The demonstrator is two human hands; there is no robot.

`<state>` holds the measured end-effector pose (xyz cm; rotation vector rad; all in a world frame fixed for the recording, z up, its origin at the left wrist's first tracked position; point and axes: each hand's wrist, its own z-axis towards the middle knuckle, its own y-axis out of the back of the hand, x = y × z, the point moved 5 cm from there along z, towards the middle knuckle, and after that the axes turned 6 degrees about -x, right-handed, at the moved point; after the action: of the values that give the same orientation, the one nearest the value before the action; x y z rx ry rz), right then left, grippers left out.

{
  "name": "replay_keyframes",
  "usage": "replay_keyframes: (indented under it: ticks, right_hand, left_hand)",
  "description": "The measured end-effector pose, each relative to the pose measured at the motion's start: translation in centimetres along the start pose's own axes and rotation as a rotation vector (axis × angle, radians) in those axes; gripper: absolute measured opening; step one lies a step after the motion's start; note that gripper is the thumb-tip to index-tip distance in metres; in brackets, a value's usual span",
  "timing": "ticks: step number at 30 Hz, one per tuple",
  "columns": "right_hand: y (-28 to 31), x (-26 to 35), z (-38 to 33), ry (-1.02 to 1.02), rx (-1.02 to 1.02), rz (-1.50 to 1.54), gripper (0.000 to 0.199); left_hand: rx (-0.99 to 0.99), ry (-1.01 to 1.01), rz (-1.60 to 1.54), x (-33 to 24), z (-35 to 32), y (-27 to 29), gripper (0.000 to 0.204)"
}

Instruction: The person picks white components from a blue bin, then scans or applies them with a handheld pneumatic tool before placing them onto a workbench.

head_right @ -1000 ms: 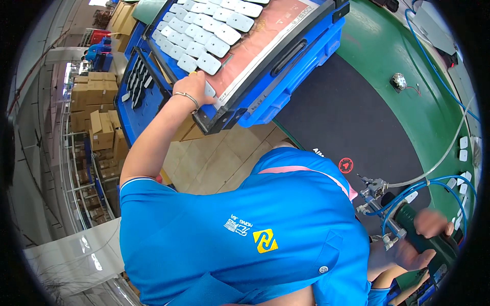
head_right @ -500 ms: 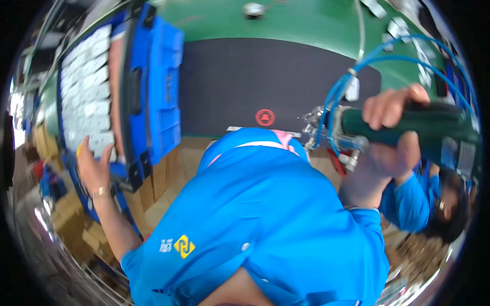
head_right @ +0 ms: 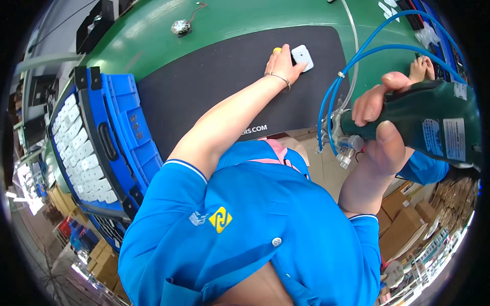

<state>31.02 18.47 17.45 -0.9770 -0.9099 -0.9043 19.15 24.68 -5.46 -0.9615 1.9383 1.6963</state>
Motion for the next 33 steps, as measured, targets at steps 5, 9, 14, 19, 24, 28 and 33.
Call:
replay_keyframes:
  ticks: [5,9,14,19,24,28,33]
  right_hand:
    - [1.3,0.7,-0.3,-0.002,-0.003,-0.057,0.051]
    - [0.6,0.4,0.0,-0.004,-0.037,-0.075,0.051]
    - [-1.4,0.0,0.7,0.014,-0.071,-0.028,0.051]
    - [-4.8,-2.2,1.4,-0.004,0.034,0.092,0.051]
    - [-10.2,-4.1,1.9,-0.017,0.190,0.239,0.050]
    - [-14.2,-4.5,2.3,0.002,0.283,0.325,0.049]
    - [-16.6,-4.8,2.5,0.037,0.328,0.373,0.049]
  left_hand:
    - [-0.067,0.030,0.032,-1.3,2.0,-2.5,0.039]
    - [-0.078,-0.023,0.008,-1.2,1.6,-2.9,0.036]
    - [-0.112,-0.029,-0.278,0.4,-1.4,0.2,0.037]
    - [0.150,0.238,-0.563,8.6,-8.3,8.8,0.047]
    - [0.209,0.433,-0.660,13.9,-15.1,13.4,0.044]
    - [0.120,0.455,-0.788,15.7,-17.3,14.1,0.042]
    - [0.033,0.435,-0.790,15.6,-17.2,14.8,0.039]
